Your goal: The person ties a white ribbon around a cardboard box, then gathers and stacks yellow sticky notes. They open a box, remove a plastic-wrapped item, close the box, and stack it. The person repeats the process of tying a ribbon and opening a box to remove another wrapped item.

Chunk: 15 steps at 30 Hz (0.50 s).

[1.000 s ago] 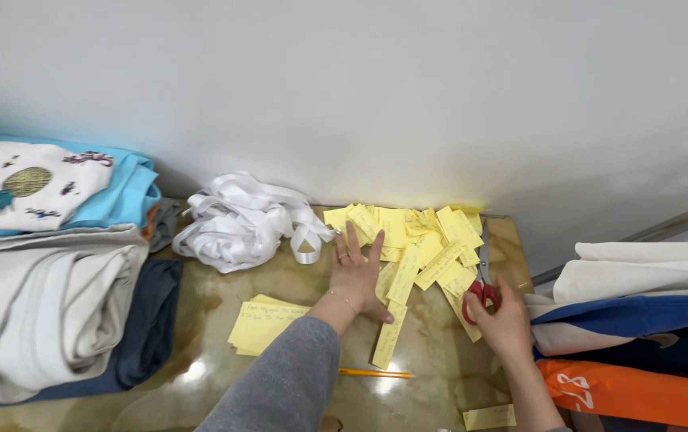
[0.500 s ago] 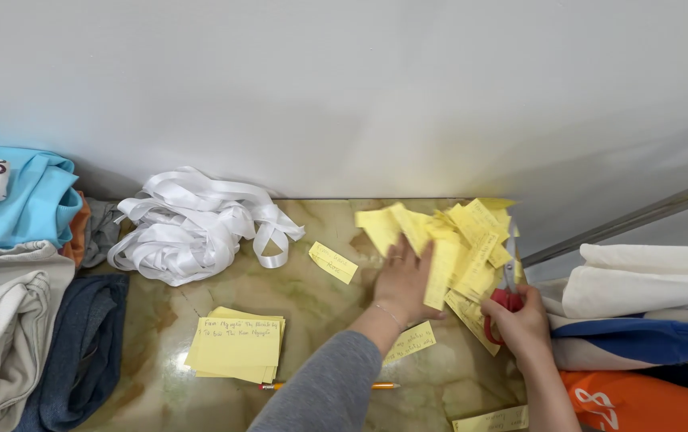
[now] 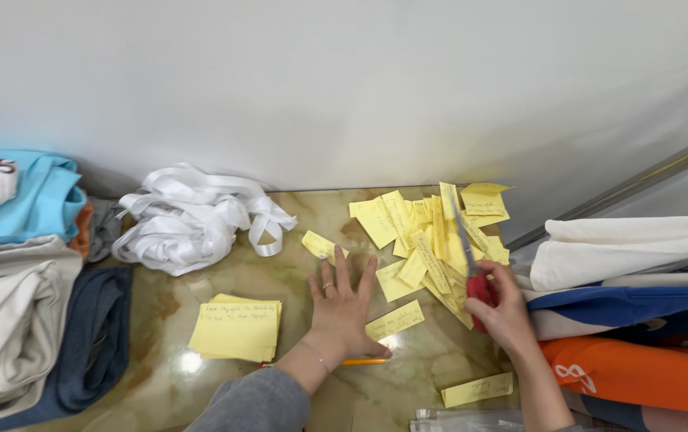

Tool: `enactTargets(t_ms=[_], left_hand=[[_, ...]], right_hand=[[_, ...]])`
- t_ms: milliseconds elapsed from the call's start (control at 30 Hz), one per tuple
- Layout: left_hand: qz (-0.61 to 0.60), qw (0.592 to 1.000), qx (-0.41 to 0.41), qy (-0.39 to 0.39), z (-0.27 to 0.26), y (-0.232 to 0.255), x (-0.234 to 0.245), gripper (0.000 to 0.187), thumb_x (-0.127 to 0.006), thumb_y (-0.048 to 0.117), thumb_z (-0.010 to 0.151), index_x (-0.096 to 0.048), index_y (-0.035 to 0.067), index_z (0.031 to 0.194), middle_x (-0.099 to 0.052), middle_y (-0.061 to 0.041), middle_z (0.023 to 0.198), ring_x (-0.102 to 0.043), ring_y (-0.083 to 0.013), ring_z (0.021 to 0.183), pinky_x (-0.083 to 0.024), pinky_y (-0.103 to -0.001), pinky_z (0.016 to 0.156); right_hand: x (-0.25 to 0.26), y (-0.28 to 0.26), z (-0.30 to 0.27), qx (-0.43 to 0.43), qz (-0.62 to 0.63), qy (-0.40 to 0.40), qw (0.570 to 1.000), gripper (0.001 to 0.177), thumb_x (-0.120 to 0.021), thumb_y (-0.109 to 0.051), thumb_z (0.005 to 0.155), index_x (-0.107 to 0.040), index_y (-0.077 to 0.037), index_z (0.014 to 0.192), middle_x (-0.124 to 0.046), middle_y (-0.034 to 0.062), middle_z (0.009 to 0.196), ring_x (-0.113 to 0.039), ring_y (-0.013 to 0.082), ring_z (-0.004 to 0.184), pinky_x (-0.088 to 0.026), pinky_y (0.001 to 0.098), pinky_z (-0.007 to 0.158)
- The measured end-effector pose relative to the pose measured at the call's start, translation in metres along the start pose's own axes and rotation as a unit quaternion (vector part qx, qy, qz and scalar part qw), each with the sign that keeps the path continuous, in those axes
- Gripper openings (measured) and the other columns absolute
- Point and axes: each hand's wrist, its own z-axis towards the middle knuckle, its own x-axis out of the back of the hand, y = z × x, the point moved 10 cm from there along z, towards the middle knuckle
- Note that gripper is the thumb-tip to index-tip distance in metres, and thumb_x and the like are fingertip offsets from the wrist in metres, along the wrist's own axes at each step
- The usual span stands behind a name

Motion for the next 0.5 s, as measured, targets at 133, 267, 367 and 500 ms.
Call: enactTargets(t_ms=[133,267,367,500], left_hand=[[0.031,0.999,0.037,0.004,0.015,-0.020,-0.012,0.152,-0.085,0.062,0.067,0.018,0.017,0.170,0.023,-0.041,0.167,0.011,-0.0600,0.157,-0.001,-0.067,0.125],[-0.030,0.995,0.066,0.075,0.045,-0.036,-0.005,0.165,-0.088,0.073,0.057,0.020,0.018,0.169,0.020,-0.043,0.166,0.012,-0.0616,0.155,0.003,-0.068,0.125],[-0.066,0.990,0.065,0.106,0.055,-0.035,0.008,0.169,-0.091,0.072,0.054,0.019,0.016,0.169,0.014,-0.044,0.167,0.007,-0.0609,0.156,0.003,-0.066,0.125],[-0.178,0.967,-0.021,0.182,0.075,-0.018,0.012,0.159,-0.101,0.051,0.060,0.008,0.012,0.170,0.009,-0.047,0.165,0.006,-0.0594,0.156,-0.001,-0.062,0.127]], right_hand=[[0.019,0.019,0.010,0.016,0.003,0.039,0.999,0.075,-0.066,0.007,0.075,-0.061,-0.012,0.147,-0.066,0.0224,0.124,-0.064,0.0346,0.116,-0.051,0.0466,0.102],[0.042,0.007,0.019,0.054,0.050,0.117,0.990,0.074,-0.062,0.010,0.080,-0.047,0.007,0.152,-0.048,0.0339,0.144,-0.055,0.0496,0.132,-0.046,0.0553,0.109],[0.051,0.017,0.050,0.086,0.053,0.143,0.985,0.071,-0.062,0.010,0.083,-0.044,0.011,0.152,-0.045,0.0369,0.147,-0.051,0.0505,0.136,-0.044,0.0552,0.111],[0.037,0.019,0.074,0.095,0.069,0.183,0.976,0.064,-0.059,0.006,0.081,-0.052,0.010,0.145,-0.057,0.0292,0.141,-0.055,0.0421,0.135,-0.043,0.0536,0.113]])
